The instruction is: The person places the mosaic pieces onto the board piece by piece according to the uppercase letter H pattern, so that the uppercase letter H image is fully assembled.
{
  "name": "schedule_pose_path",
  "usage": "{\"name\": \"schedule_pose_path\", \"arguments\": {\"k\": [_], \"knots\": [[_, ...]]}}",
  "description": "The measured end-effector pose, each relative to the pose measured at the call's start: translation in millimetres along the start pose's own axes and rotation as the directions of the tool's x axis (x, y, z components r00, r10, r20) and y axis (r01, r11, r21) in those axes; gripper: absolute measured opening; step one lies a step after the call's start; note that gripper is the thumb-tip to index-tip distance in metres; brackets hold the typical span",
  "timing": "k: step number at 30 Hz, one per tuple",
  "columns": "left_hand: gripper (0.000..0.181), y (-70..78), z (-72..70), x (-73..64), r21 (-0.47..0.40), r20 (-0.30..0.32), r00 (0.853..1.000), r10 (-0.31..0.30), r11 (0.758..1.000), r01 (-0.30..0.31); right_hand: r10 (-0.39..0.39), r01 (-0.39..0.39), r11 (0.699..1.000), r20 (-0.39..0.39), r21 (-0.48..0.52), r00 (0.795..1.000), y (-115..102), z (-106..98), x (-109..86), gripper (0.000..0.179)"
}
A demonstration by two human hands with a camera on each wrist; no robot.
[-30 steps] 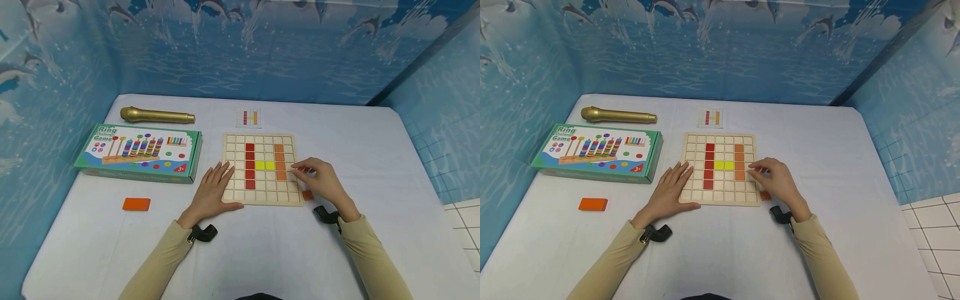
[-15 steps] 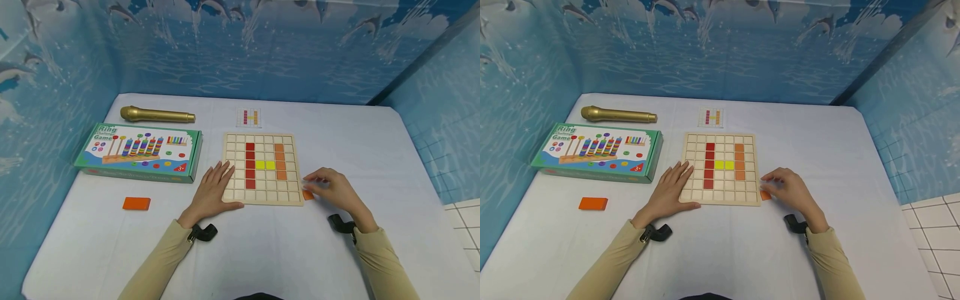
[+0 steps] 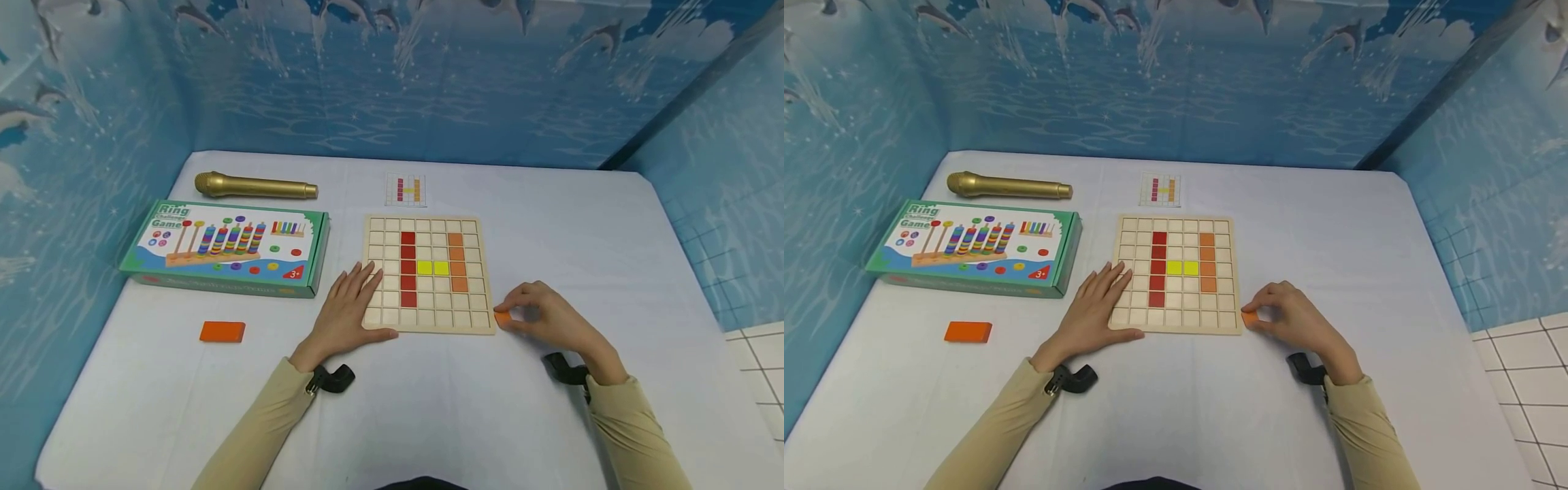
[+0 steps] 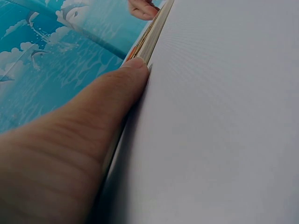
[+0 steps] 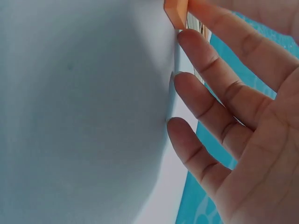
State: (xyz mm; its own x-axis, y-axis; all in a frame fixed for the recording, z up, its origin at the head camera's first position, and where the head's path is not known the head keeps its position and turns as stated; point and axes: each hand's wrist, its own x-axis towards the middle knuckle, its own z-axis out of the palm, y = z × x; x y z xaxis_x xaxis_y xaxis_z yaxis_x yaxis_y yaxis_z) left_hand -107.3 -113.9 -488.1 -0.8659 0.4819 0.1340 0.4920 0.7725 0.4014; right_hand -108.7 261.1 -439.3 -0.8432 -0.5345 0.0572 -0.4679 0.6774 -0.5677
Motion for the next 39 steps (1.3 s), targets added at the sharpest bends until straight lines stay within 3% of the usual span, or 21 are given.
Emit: {"name": "schedule_pose_path", "arguments": {"k": [4,18,22,30,39], "knots": [[0.105,-0.3,-0.1,0.5,0.005,-0.001,1.000,0.002,1.000,-0.002,-0.004,0.004,1.000,-0.002,-0.016,1.000,-1,0,0.1,0.028],[0.106,0.4,-1.4,0.6,0.006,0.015,1.000,-0.017,1.000,0.017,0.089,-0.090,0.995,0.016,0.048,0.996,-13,1,-3.3,0.019],[0.105,-0.1,-1.0,0.8,0.009,0.013,1.000,-0.015,1.000,0.015,0.084,-0.083,0.996,-0.024,0.035,0.996,-12,0,-2.8,0.021],[0.105,-0.2,-1.7,0.3,0.001,0.007,1.000,-0.008,1.000,0.008,0.057,-0.050,0.998,-0.159,0.044,0.986,-18,3,15.4,0.020],[0.105,-0.1,-0.1,-0.1,-0.005,0.006,1.000,-0.005,1.000,0.005,0.070,-0.056,0.993,-0.130,0.106,0.989,-31,11,37.2,0.013]]}}
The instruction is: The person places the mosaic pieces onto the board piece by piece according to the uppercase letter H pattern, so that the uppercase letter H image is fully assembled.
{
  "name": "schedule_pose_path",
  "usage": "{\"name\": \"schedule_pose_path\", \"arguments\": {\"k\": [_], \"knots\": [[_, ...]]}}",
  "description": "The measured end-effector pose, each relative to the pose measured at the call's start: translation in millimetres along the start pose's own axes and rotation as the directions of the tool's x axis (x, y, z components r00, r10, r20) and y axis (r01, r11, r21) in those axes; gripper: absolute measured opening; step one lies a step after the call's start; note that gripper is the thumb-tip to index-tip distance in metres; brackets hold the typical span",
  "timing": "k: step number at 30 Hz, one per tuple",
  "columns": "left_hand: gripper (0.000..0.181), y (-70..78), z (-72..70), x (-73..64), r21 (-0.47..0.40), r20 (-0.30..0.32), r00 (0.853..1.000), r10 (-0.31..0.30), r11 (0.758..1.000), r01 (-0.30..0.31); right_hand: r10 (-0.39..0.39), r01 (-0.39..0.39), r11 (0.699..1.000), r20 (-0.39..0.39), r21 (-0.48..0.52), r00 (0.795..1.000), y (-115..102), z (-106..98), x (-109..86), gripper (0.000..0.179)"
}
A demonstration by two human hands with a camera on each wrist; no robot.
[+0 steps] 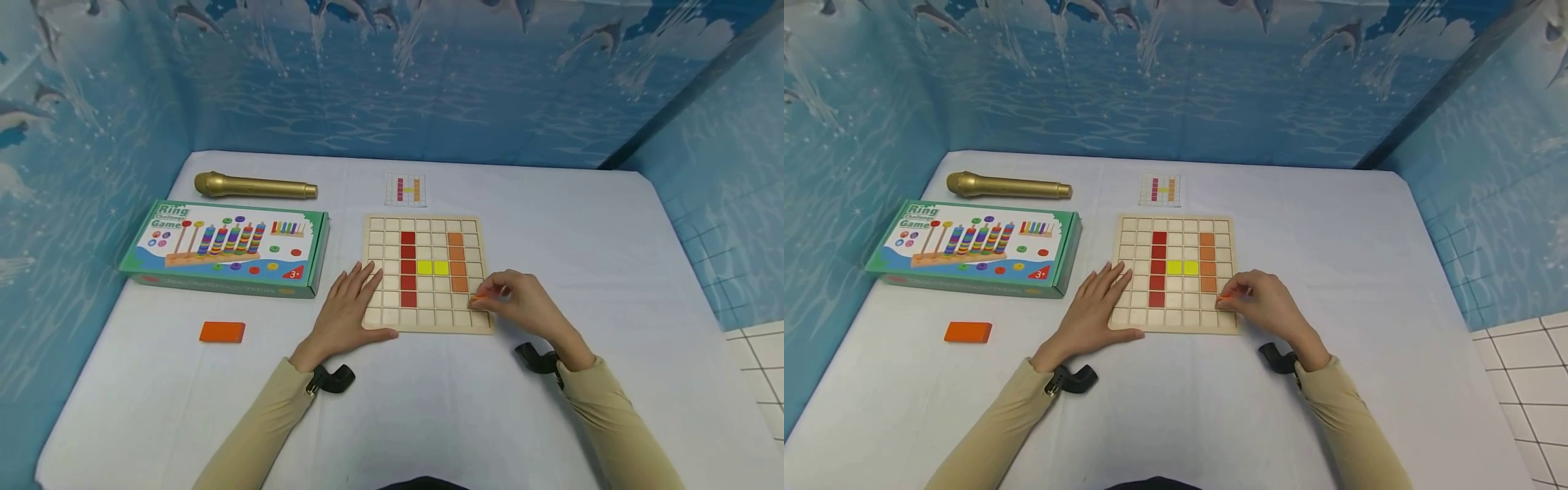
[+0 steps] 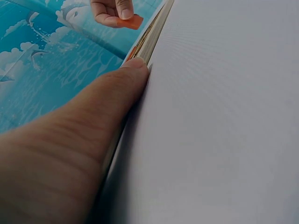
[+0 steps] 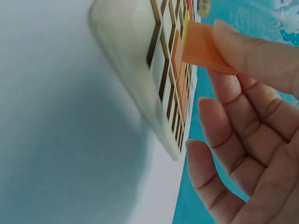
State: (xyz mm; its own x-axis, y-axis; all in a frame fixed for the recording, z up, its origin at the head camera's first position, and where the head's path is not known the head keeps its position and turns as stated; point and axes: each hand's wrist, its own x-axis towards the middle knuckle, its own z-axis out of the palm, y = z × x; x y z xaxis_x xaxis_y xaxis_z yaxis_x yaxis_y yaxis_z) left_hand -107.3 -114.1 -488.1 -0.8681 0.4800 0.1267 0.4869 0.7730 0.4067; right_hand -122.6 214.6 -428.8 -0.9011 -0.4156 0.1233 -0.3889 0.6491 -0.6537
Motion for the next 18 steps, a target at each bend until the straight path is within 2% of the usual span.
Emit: {"name": "schedule_pose_path", "arguments": {"k": [12,18], "knots": [[0.106,-0.6,0.5,0.3,0.007,0.002,1.000,-0.001,1.000,0.001,-0.006,0.005,1.000,0.082,0.005,0.997,-6,14,13.4,0.010],[0.106,-0.4,1.0,0.1,0.016,0.006,1.000,-0.007,1.000,0.007,-0.010,0.009,1.000,0.092,0.016,0.996,-7,16,16.4,0.011]]}}
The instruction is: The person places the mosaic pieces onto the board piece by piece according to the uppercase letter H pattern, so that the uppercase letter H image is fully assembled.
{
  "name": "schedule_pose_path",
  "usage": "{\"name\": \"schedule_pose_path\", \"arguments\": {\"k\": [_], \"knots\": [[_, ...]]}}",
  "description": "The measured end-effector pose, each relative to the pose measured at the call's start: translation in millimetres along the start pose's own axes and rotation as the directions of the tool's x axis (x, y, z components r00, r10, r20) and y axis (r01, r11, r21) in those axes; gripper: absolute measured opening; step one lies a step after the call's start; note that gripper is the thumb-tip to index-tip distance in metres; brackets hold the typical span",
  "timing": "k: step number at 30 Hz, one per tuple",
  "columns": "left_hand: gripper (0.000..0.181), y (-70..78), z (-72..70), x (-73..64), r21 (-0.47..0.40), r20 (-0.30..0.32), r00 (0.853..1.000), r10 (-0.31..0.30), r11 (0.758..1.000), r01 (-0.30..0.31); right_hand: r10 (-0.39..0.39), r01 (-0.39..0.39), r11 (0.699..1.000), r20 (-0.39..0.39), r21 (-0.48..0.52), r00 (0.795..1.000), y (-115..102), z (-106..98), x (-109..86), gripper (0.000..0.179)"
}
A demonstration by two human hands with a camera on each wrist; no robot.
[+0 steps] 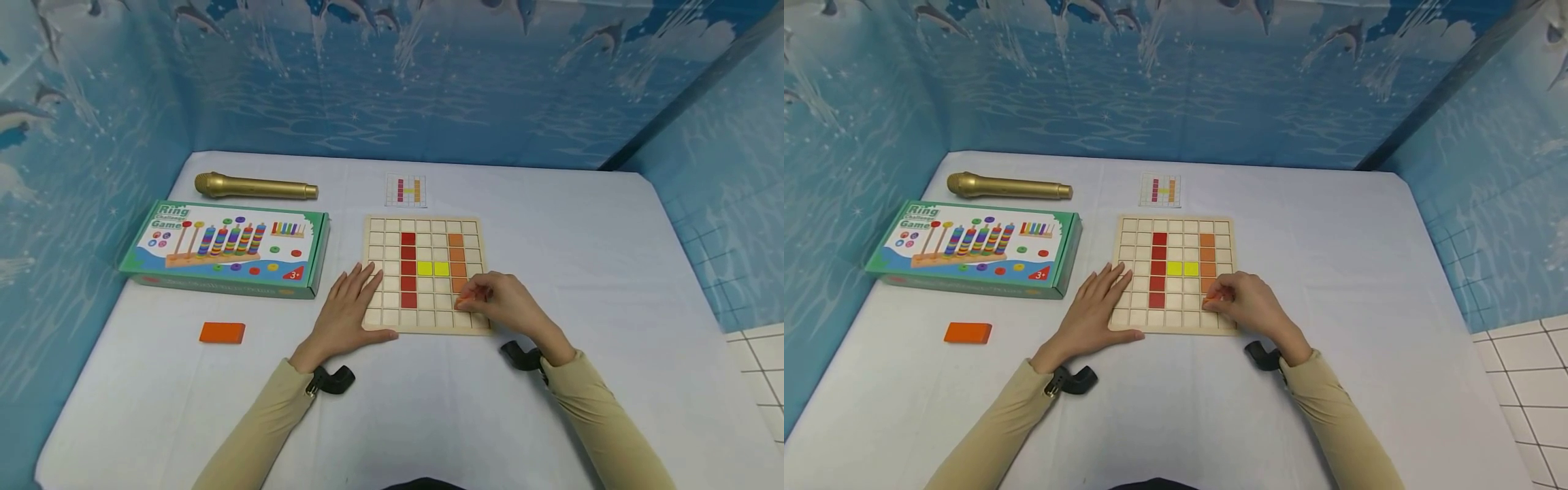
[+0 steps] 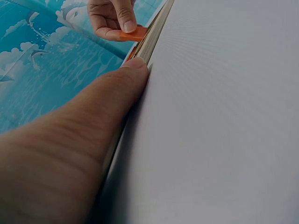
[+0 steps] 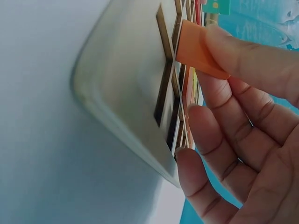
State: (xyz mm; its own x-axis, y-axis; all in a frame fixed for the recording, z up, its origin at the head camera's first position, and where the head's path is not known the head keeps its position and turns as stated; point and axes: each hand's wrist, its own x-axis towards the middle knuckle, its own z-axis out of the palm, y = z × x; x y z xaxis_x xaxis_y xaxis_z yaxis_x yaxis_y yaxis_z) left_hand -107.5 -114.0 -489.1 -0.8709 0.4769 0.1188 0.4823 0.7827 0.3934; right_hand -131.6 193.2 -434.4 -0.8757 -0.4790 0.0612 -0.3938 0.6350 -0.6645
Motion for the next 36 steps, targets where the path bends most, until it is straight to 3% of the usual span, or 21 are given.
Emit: {"name": "schedule_pose_path", "arguments": {"k": [19,29,36], "knots": [[0.106,-0.2,1.0,0.7,0.008,-0.008,1.000,0.007,1.000,-0.007,0.033,-0.045,0.979,-0.065,-0.201,0.997,-1.7,0.9,-0.9,0.005],[0.106,0.3,0.0,0.7,0.001,-0.001,1.000,0.000,1.000,0.000,-0.019,0.009,0.982,-0.052,-0.190,0.998,-1.6,-0.5,-2.9,0.005],[0.105,-0.1,-0.3,-0.1,-0.004,0.005,1.000,-0.002,1.000,0.002,-0.046,0.046,0.989,0.000,-0.143,0.999,2.3,-1.9,-6.5,0.010]]}}
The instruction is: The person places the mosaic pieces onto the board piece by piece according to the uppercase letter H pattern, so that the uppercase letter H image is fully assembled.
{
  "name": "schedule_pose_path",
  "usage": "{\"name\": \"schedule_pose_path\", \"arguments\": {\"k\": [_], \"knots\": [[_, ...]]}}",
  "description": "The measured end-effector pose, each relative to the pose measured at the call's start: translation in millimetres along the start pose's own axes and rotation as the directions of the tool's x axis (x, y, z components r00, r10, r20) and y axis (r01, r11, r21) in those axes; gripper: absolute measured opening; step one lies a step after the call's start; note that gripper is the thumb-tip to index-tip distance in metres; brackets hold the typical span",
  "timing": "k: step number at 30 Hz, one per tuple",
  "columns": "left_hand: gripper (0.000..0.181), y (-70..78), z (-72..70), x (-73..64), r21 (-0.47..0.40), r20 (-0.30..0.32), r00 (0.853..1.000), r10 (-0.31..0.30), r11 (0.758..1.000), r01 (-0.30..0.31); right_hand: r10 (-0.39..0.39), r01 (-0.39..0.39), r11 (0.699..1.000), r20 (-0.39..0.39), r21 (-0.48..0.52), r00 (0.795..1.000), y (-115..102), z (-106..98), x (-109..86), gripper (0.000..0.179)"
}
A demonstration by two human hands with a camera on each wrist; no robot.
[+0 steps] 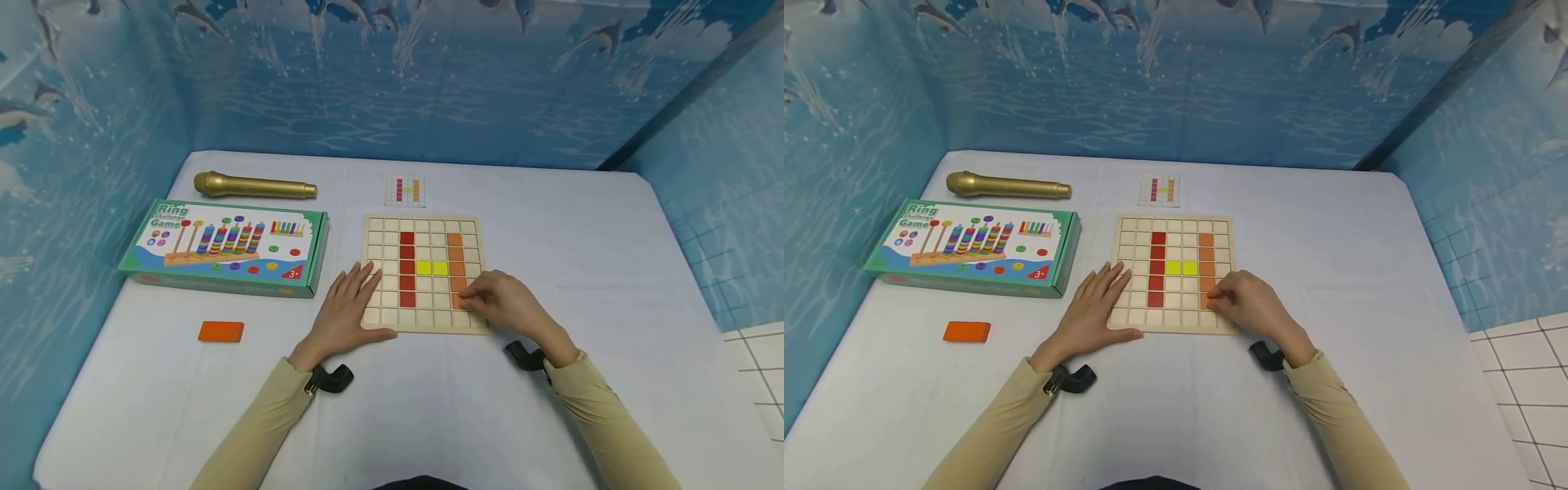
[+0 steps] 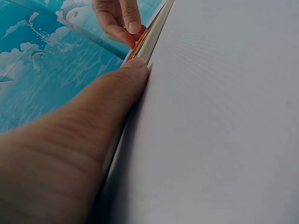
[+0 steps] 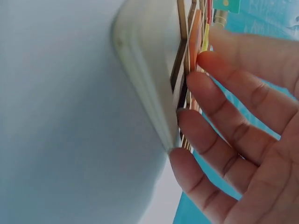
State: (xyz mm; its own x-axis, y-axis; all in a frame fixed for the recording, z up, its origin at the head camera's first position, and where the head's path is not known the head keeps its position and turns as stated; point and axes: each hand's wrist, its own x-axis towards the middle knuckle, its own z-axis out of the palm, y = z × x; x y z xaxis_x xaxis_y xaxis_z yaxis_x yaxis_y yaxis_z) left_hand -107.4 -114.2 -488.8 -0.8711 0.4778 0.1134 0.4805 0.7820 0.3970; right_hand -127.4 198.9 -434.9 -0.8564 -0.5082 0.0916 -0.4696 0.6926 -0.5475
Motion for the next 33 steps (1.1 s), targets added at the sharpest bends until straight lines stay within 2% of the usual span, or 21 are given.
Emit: {"name": "schedule_pose_path", "arguments": {"k": [3,7,10,14,18,21,24,27,33], "knots": [[0.106,-1.0,-0.7,-0.3,-0.004,-0.001,1.000,-0.001,1.000,0.001,-0.028,0.028,0.998,0.004,0.056,1.000,3,-1,-2.6,0.013],[0.108,-3.0,-2.0,-1.6,-0.029,0.004,1.000,-0.014,0.999,0.015,-0.054,0.058,0.991,-0.035,0.118,0.998,10,-4,-7.3,0.017],[0.106,-3.5,-3.7,-2.5,-0.088,-0.006,0.999,-0.039,0.995,0.038,-0.047,0.056,0.992,-0.077,0.115,0.996,16,-8,-10.2,0.021],[0.094,-1.6,-12.7,-1.2,-0.133,-0.074,0.996,-0.047,0.990,0.036,-0.010,0.017,0.998,-0.127,0.053,0.992,24,-18,-9.7,0.040],[0.082,2.4,-32.1,7.4,-0.050,-0.151,0.988,0.022,0.998,-0.030,0.032,-0.041,0.997,-0.130,-0.069,0.991,27,-30,-2.8,0.070],[0.080,4.3,-47.5,16.2,0.048,-0.159,0.985,0.073,0.997,-0.066,0.052,-0.066,0.981,-0.080,-0.182,0.995,26,-35,6.0,0.090],[0.085,4.3,-57.2,23.9,0.146,-0.125,0.988,0.092,0.987,-0.073,0.063,-0.064,0.956,-0.014,-0.286,0.998,22,-35,14.9,0.100],[0.091,3.2,-60.9,29.2,0.218,-0.077,0.993,0.088,0.974,-0.069,0.059,-0.045,0.931,0.028,-0.362,0.998,17,-33,22.1,0.105],[0.092,1.2,-59.4,33.8,0.251,-0.002,0.998,0.059,0.966,-0.056,0.060,-0.028,0.894,0.056,-0.448,0.997,10,-29,30.2,0.110]]}}
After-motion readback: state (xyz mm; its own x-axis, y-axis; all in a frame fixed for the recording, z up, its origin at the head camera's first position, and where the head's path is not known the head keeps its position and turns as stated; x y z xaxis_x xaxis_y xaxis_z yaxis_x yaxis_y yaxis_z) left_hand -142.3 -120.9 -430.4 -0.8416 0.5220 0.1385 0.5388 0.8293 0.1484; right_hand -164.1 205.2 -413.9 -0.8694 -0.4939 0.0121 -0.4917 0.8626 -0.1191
